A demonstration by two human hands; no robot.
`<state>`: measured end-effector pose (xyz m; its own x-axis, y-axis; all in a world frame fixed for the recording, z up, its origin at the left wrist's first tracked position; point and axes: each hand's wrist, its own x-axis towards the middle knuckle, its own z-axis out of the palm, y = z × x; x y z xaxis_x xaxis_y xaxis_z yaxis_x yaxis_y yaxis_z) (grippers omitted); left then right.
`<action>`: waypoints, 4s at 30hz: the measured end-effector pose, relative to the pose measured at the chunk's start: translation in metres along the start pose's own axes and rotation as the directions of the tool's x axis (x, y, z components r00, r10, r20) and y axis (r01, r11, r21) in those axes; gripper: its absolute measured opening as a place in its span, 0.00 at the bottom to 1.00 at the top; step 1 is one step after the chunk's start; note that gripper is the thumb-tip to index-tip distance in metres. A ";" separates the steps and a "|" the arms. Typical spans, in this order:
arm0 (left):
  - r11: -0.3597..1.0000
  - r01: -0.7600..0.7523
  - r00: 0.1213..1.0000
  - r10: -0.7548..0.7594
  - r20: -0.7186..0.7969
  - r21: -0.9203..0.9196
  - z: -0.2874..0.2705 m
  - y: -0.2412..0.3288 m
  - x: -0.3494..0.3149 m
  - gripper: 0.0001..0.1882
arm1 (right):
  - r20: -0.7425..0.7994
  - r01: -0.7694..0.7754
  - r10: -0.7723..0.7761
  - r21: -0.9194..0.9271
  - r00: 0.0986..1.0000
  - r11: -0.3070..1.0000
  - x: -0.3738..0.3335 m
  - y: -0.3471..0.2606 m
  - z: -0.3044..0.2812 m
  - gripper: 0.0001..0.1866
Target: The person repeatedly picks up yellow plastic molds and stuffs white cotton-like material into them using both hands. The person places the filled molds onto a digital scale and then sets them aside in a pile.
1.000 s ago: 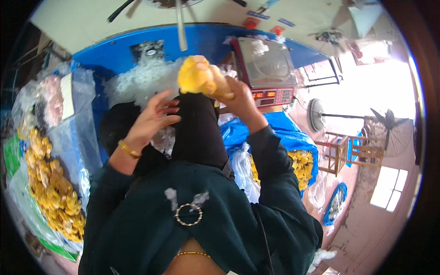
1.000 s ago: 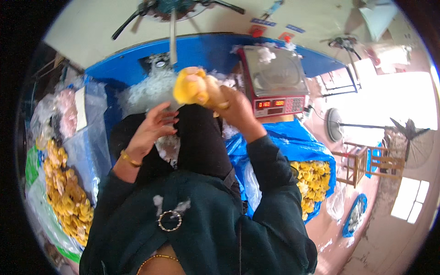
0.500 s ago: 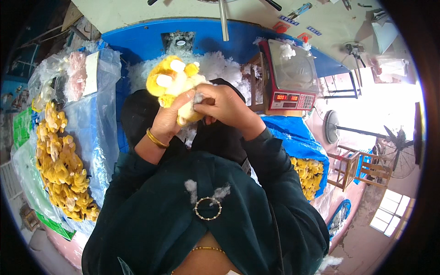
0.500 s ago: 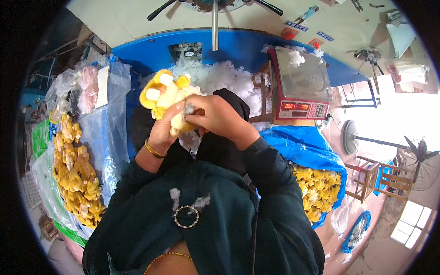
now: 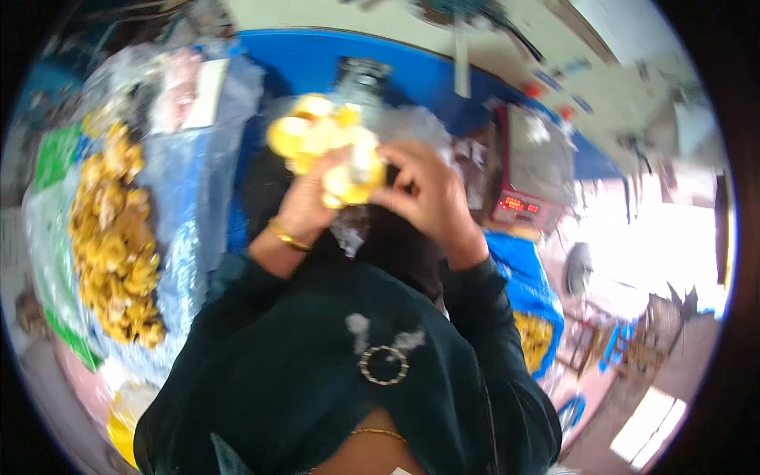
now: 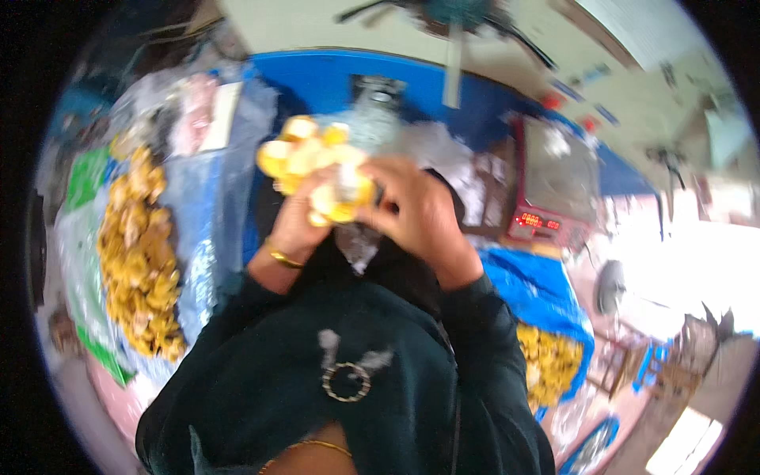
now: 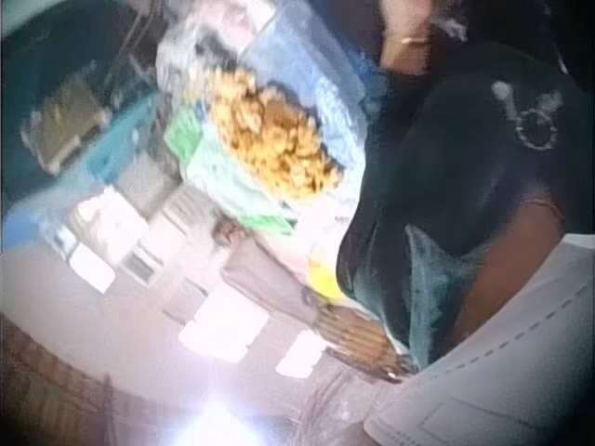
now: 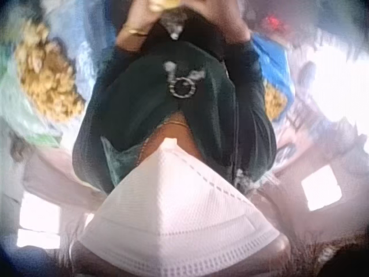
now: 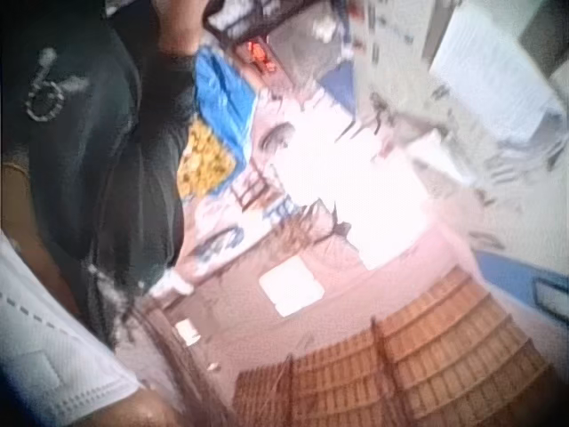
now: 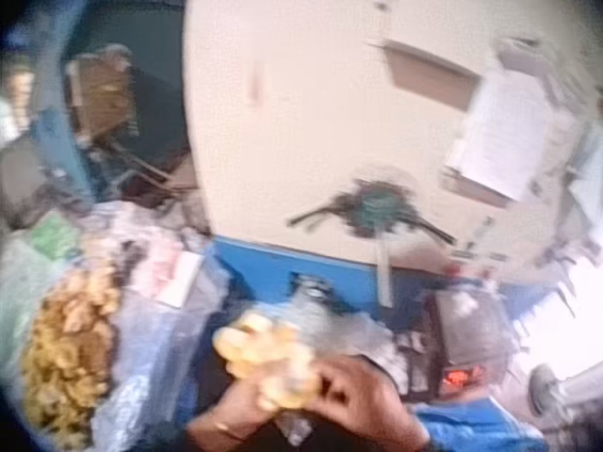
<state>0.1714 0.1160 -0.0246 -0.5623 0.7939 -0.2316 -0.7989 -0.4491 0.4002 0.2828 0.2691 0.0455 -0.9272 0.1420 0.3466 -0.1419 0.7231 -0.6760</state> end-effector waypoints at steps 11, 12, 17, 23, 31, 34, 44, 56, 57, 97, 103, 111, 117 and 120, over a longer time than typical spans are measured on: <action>0.195 -0.017 0.934 0.352 -0.054 0.981 -0.071 0.076 -0.023 0.14 | -0.163 -0.651 0.657 -0.434 0.736 0.622 -0.121 0.052 -0.079 0.15; -0.181 0.054 0.854 0.518 0.048 0.982 -0.087 0.111 -0.022 0.14 | -0.158 -0.621 0.695 -0.615 0.701 0.486 -0.162 0.066 -0.104 0.18; -0.404 0.618 0.369 0.907 0.205 0.675 -0.201 0.283 -0.043 0.25 | -0.316 -0.697 0.948 -0.688 0.039 -0.201 -0.315 0.086 -0.188 0.28; -0.485 0.753 0.486 0.866 0.122 0.445 -0.281 0.383 -0.032 0.42 | -0.127 -0.992 0.990 -0.124 0.054 0.038 -0.316 0.107 -0.143 0.23; -0.493 0.660 0.587 0.809 0.020 0.568 -0.236 0.324 -0.038 0.20 | -0.001 -0.873 0.895 -0.221 0.445 0.434 -0.215 0.111 -0.100 0.18; -0.441 0.440 0.731 0.682 -0.026 0.782 -0.168 0.299 -0.047 0.15 | 0.012 -0.688 0.724 -0.298 0.690 0.661 -0.140 0.096 -0.084 0.13; 0.655 0.021 0.897 -0.347 0.275 0.755 -0.011 0.125 -0.022 0.37 | 0.431 -0.330 0.110 0.477 0.895 0.815 0.083 0.010 0.025 0.15; 0.530 0.052 0.864 -0.449 0.229 0.846 0.052 0.063 0.003 0.13 | 0.428 -0.147 -0.084 0.480 0.900 0.865 0.006 0.036 -0.009 0.16; 0.524 0.057 0.866 -0.450 0.219 0.850 0.051 0.057 0.008 0.13 | 0.322 -0.119 -0.025 0.418 0.946 0.901 0.003 0.036 -0.016 0.14; 0.274 -0.330 0.906 -0.177 0.384 0.904 0.115 0.004 0.173 0.17 | -0.036 -0.399 0.398 -0.138 0.917 0.906 0.015 0.081 -0.069 0.19; -0.228 -0.514 0.853 -0.031 0.521 0.827 0.146 0.021 0.213 0.16 | -0.001 -0.550 0.564 0.218 0.826 0.806 0.053 0.046 -0.090 0.18; -0.241 -0.528 0.846 -0.060 0.530 0.814 0.141 0.013 0.175 0.15 | -0.295 -0.537 0.588 0.241 0.753 0.809 0.043 0.054 -0.061 0.20; -0.309 -0.548 0.825 -0.046 0.563 0.777 0.138 0.003 0.137 0.12 | -0.290 -0.474 0.550 0.294 0.783 0.830 0.032 0.059 -0.055 0.15; -0.328 -0.572 0.799 -0.016 0.601 0.752 0.134 0.000 0.134 0.14 | -0.261 -0.467 0.524 0.249 0.811 0.848 0.028 0.065 -0.054 0.12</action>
<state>0.1249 0.2774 0.0630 -0.3082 0.8882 0.3409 0.7442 0.0018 0.6680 0.2665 0.3560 0.0463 -0.7361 0.6699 0.0965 0.2266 0.3783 -0.8975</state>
